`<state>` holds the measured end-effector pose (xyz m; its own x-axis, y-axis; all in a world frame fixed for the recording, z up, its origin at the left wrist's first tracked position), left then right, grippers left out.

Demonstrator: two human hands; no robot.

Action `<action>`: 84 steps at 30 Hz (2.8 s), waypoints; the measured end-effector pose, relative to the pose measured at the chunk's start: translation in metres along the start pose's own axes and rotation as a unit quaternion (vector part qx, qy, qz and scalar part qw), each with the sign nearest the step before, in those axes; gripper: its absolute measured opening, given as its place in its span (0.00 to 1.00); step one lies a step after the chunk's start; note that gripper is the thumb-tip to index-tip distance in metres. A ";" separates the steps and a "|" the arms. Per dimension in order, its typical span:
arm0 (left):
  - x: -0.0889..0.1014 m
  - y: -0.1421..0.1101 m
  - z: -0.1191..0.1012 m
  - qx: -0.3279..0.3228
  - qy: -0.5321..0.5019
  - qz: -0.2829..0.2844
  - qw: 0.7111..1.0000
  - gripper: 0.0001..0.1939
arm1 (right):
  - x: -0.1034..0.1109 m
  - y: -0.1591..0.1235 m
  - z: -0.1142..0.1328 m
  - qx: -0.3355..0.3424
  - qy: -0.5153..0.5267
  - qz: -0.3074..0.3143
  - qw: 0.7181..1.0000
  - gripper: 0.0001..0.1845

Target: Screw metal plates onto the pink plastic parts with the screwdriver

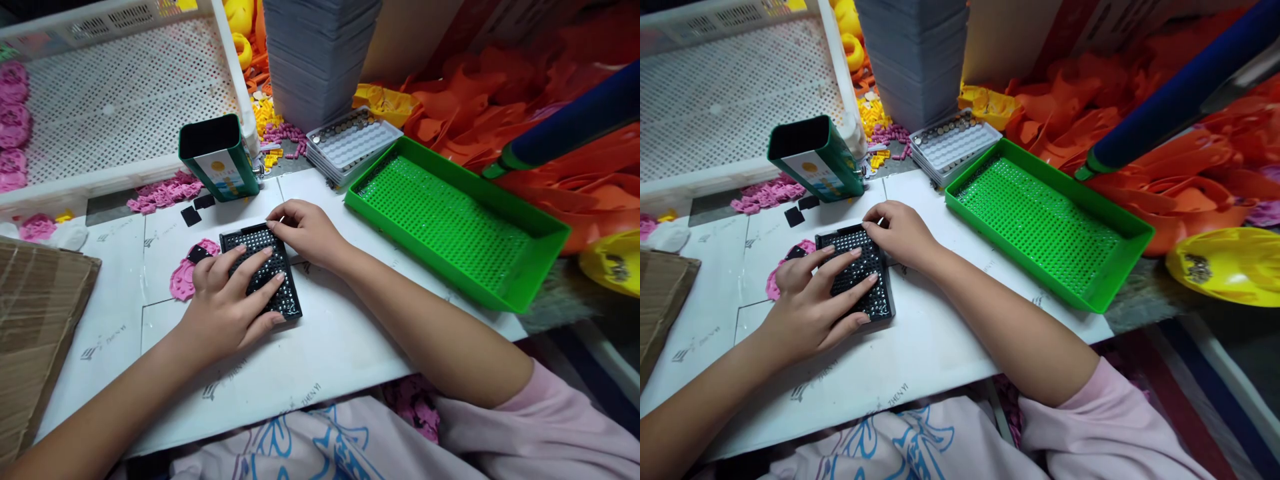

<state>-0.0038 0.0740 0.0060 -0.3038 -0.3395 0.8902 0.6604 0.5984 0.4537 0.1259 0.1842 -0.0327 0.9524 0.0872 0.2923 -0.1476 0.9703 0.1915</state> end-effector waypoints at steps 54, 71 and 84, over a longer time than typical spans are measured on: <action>0.012 -0.004 0.002 0.045 -0.057 -0.064 0.995 0.09 | 0.000 0.001 0.001 -0.004 -0.004 0.006 1.000 0.04; 0.005 -0.017 -0.006 0.031 -0.008 -0.034 0.999 0.18 | 0.001 -0.001 0.001 -0.012 0.002 0.005 1.000 0.04; 0.000 -0.014 -0.010 0.007 -0.070 -0.049 0.996 0.18 | -0.002 -0.003 -0.004 -0.018 0.014 0.003 1.000 0.05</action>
<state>-0.0063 0.0588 -0.0009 -0.4593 -0.2926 0.8387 0.6132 0.5786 0.5377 0.1256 0.1818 -0.0378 0.9584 0.0989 0.2678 -0.1443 0.9772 0.1556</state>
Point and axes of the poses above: each hand's wrist, its own y-axis towards the middle knuckle, its own x-axis out of the back of the hand, z = x × y, the point moved 5 cm from there along y, towards the middle knuckle, and after that the axes turned 9 degrees about -z, right-handed, at the moved point
